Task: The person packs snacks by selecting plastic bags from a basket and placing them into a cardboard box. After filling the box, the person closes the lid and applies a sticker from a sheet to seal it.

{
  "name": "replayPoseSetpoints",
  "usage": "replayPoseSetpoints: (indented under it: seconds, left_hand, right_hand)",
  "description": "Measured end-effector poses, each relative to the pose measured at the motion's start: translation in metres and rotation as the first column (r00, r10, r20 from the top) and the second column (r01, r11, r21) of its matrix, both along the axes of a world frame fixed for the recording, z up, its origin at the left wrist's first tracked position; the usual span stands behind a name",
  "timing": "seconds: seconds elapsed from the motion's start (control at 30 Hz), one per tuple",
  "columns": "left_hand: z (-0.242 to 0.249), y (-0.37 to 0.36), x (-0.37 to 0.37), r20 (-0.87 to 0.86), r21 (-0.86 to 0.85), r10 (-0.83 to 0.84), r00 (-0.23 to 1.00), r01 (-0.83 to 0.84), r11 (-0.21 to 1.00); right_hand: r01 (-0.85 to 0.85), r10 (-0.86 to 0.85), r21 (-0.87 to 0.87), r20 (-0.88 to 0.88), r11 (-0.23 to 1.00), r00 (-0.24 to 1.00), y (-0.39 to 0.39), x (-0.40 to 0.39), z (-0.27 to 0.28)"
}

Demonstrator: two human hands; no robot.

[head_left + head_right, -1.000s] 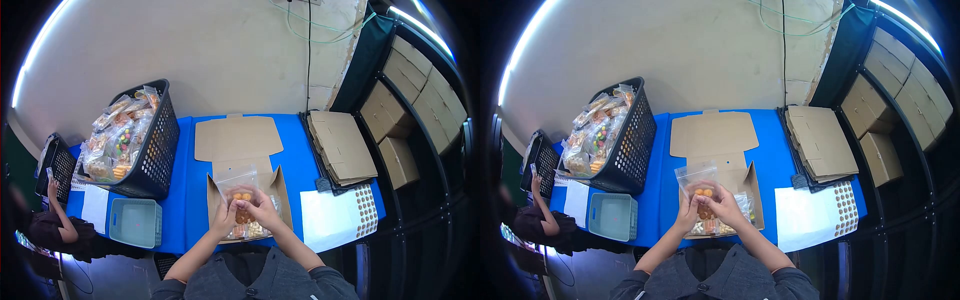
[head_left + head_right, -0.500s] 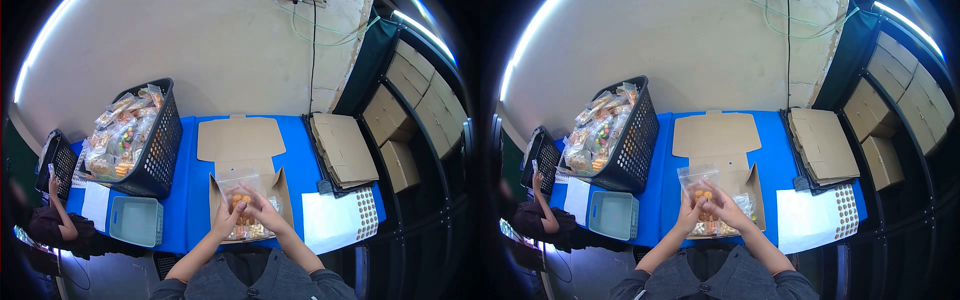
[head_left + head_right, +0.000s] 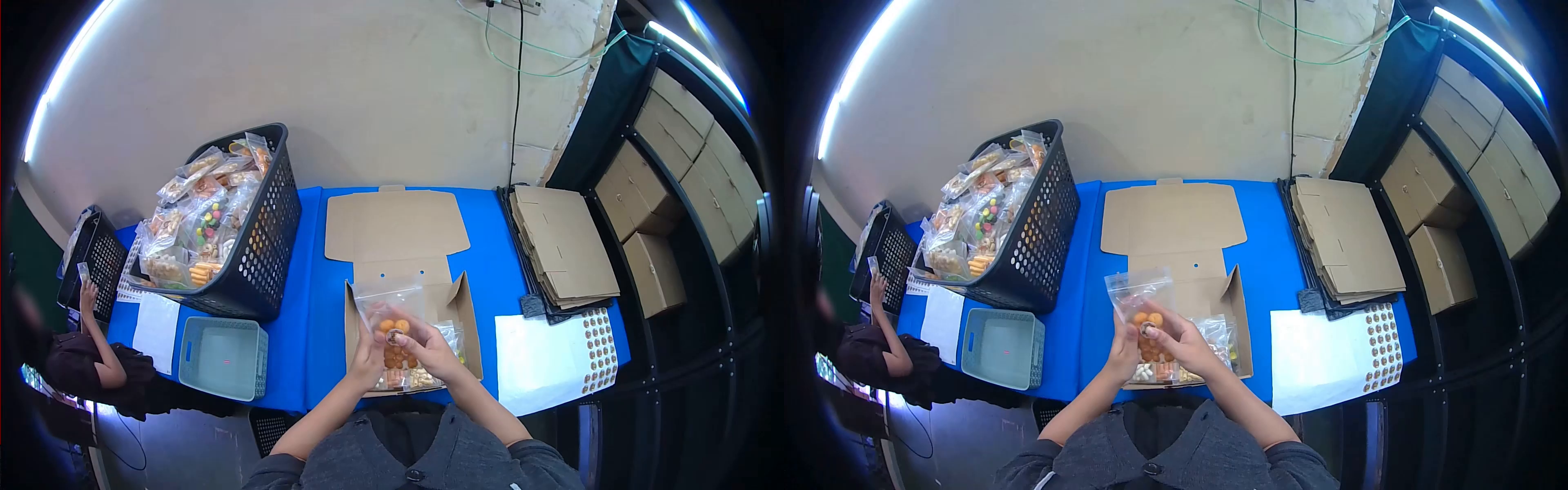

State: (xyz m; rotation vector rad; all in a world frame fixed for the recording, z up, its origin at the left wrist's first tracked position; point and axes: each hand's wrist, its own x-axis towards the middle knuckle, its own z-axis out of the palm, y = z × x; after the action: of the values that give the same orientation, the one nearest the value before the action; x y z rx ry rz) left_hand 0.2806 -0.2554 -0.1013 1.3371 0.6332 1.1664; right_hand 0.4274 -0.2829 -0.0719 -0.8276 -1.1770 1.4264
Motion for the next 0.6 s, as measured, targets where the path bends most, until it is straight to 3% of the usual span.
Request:
replayPoseSetpoints:
  seconds: [0.03,0.1,0.17,0.2,0.27,0.3,0.37,0.4,0.43,0.5,0.53,0.6]
  left_hand:
    - [0.000,0.000,-0.002,0.011,0.089,-0.043,0.999,0.042,0.995]
    - [0.004,-0.004,-0.001,-0.063,0.049,-0.034,0.997,0.037,0.998]
    - [0.006,-0.004,-0.002,-0.137,0.011,-0.028,0.990,0.029,1.000]
    - [0.003,-0.005,-0.004,-0.145,-0.009,-0.091,0.985,0.090,0.996]
    - [-0.007,-0.009,-0.006,-0.229,0.022,-0.148,0.962,0.157,0.987]
    - [-0.005,-0.011,-0.007,-0.226,0.022,-0.146,0.963,0.154,0.988]
    - [-0.001,-0.016,-0.010,-0.446,-0.062,-0.246,0.861,0.245,0.968]
    - [-0.008,-0.018,-0.006,-0.326,-0.130,-0.247,0.913,0.215,0.968]
    - [-0.013,-0.016,-0.005,-0.324,-0.130,-0.247,0.913,0.216,0.968]
    - [-0.016,-0.011,-0.004,-0.424,0.261,0.045,0.905,0.075,0.962]
    - [-0.014,-0.009,-0.003,-0.422,0.263,0.045,0.905,0.074,0.962]
    - [-0.009,-0.004,-0.005,-0.064,-0.039,-0.015,0.998,0.013,0.999]
  right_hand:
    - [-0.019,0.020,-0.036,0.019,0.999,1.000,0.000,0.001,-0.001]
    - [-0.042,0.045,-0.073,0.037,0.996,0.998,0.001,0.003,-0.003]
    - [-0.049,0.020,-0.193,-0.149,0.980,0.989,0.001,0.006,-0.006]
    - [-0.052,0.023,-0.194,-0.149,0.980,0.989,0.002,0.006,-0.005]
    - [0.115,-0.154,-0.180,-0.220,0.977,0.963,0.003,0.008,-0.001]
    - [0.113,-0.151,-0.180,-0.218,0.977,0.964,0.005,0.012,-0.006]
    - [0.332,-0.331,0.018,-0.026,0.943,0.943,0.009,0.021,-0.021]
    - [0.425,-0.425,0.021,0.025,0.905,0.905,0.010,0.018,-0.014]
    - [0.425,-0.425,0.022,0.027,0.905,0.905,0.009,0.015,-0.012]
    - [0.476,-0.476,-0.030,0.007,0.879,0.879,0.006,0.010,-0.012]
    - [0.476,-0.476,-0.027,0.008,0.879,0.879,0.004,0.010,-0.014]
    - [0.394,-0.424,0.160,0.255,0.905,0.869,0.000,0.007,-0.018]
